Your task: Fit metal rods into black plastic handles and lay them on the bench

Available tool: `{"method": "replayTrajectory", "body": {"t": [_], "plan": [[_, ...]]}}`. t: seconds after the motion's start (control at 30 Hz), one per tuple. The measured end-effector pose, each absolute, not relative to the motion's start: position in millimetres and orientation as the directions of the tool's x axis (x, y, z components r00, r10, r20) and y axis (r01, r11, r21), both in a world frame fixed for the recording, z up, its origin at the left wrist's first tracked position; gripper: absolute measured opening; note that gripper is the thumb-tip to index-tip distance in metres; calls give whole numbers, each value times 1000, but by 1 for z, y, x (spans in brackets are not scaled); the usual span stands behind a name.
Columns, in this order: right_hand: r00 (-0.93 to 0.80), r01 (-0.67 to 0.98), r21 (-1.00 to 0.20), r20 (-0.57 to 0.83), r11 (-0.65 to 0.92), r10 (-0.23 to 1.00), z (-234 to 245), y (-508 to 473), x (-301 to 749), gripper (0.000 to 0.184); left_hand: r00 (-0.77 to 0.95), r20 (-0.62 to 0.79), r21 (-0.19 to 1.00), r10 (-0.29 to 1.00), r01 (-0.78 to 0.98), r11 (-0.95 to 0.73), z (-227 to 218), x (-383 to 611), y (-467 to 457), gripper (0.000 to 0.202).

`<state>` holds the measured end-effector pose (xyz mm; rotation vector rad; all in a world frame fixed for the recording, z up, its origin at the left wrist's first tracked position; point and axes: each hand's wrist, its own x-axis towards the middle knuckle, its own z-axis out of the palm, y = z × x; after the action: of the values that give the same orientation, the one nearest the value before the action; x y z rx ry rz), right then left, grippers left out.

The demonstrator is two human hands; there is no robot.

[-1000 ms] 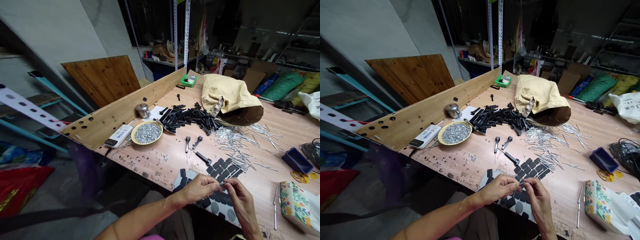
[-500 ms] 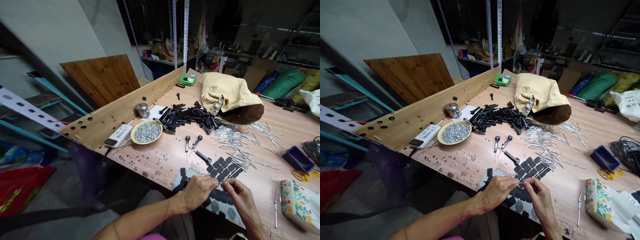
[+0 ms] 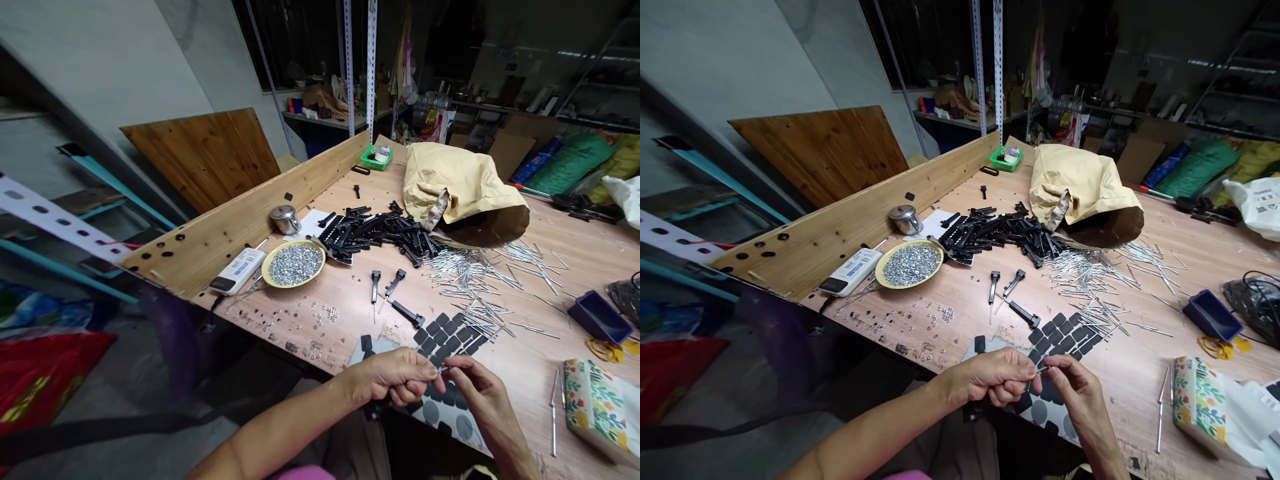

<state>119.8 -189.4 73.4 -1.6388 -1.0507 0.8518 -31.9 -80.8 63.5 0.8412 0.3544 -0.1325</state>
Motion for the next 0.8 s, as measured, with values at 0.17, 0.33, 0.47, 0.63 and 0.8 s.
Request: {"method": "replayTrajectory", "body": {"t": [0.17,0.33,0.47,0.63,0.8], "plan": [[461,168,-960,-125,-224,879,71,-187,117,38,848,-232,972,477,182,149,66,-30,-92,24],[382,116,-935,-269,-335,884,69,-184,118,45,808,-78,980,585,171,-106,64,-28,-97,23],[415,256,-937,-116,-238,902,69,-187,118,40,863,-309,936,399,203,287,63,-31,-89,26],[425,415,-905,101,-94,900,69,-192,118,35,929,-363,652,-75,310,692,60,-33,-74,41],[503,240,-942,-87,-236,860,72,-191,122,40,927,-369,697,73,224,681,59,-34,-76,48]]}}
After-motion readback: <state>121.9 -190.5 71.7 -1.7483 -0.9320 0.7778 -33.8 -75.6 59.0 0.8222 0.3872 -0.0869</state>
